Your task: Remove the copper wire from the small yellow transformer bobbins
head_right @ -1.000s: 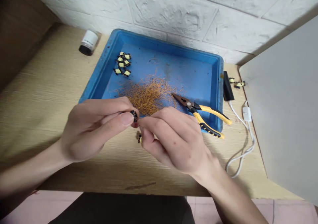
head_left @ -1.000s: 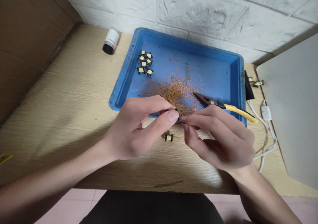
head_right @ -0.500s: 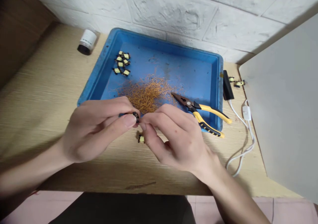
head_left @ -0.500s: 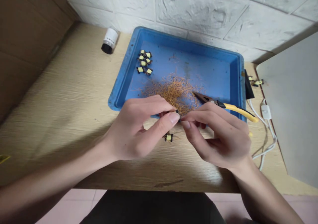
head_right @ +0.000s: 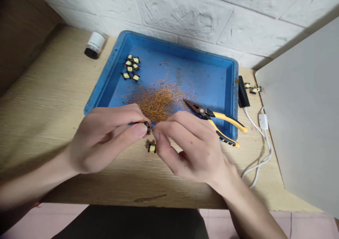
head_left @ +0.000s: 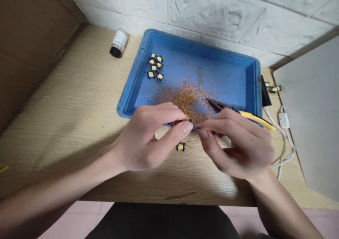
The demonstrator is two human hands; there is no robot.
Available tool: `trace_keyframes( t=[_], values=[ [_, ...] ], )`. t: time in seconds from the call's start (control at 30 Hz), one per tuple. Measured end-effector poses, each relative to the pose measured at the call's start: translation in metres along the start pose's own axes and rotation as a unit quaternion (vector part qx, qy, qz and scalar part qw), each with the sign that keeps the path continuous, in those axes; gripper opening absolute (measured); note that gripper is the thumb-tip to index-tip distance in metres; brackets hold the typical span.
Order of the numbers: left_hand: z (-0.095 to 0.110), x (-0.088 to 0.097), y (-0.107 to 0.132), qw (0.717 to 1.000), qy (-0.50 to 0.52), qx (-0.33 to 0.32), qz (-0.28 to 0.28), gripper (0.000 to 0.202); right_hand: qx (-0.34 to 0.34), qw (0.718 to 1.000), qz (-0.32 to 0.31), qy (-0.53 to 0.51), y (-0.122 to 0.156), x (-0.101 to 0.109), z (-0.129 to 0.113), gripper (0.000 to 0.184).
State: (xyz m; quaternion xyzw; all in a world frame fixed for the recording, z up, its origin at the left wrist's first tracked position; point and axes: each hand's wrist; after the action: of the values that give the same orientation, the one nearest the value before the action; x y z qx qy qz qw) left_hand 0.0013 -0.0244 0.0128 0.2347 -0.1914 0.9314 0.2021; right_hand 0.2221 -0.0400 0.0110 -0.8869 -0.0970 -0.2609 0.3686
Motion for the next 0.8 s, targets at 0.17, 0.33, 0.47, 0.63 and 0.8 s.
trace_keyframes(
  t=[0.17,0.33,0.47,0.63,0.8],
  values=[
    [-0.0029,0.0001,0.0002,1.000,0.014,-0.015,0.001,0.024,-0.015,1.000,0.002,-0.010,-0.0009,-0.0045,-0.0025,0.015],
    [-0.0024,0.0019,0.0001,0.999,0.014,-0.018,-0.023,0.025,-0.034,0.999,0.002,-0.017,0.0006,-0.0068,-0.0041,0.015],
    [-0.0032,0.0010,0.0013,0.999,0.025,-0.017,-0.025,0.026,-0.048,0.999,0.002,-0.019,0.0011,-0.0065,-0.0053,0.015],
    [-0.0043,-0.0001,0.0019,0.999,0.045,-0.012,-0.025,0.027,-0.036,0.999,-0.003,0.016,0.0014,-0.0069,-0.0074,0.016],
    [-0.0038,0.0006,0.0011,0.998,0.050,0.006,-0.033,0.030,0.024,0.997,-0.012,0.075,0.0048,-0.0083,-0.0053,0.022]
  ],
)
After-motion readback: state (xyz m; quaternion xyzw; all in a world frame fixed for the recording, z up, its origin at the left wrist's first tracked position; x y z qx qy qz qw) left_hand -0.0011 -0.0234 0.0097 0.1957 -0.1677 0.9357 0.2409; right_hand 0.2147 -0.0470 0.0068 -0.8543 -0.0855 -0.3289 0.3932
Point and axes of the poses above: each hand's wrist, its own y-axis away from the middle knuckle, its own x-axis out of the back of the hand, z = x × y, and after that the axes turned 3 degrees about z, right-handed
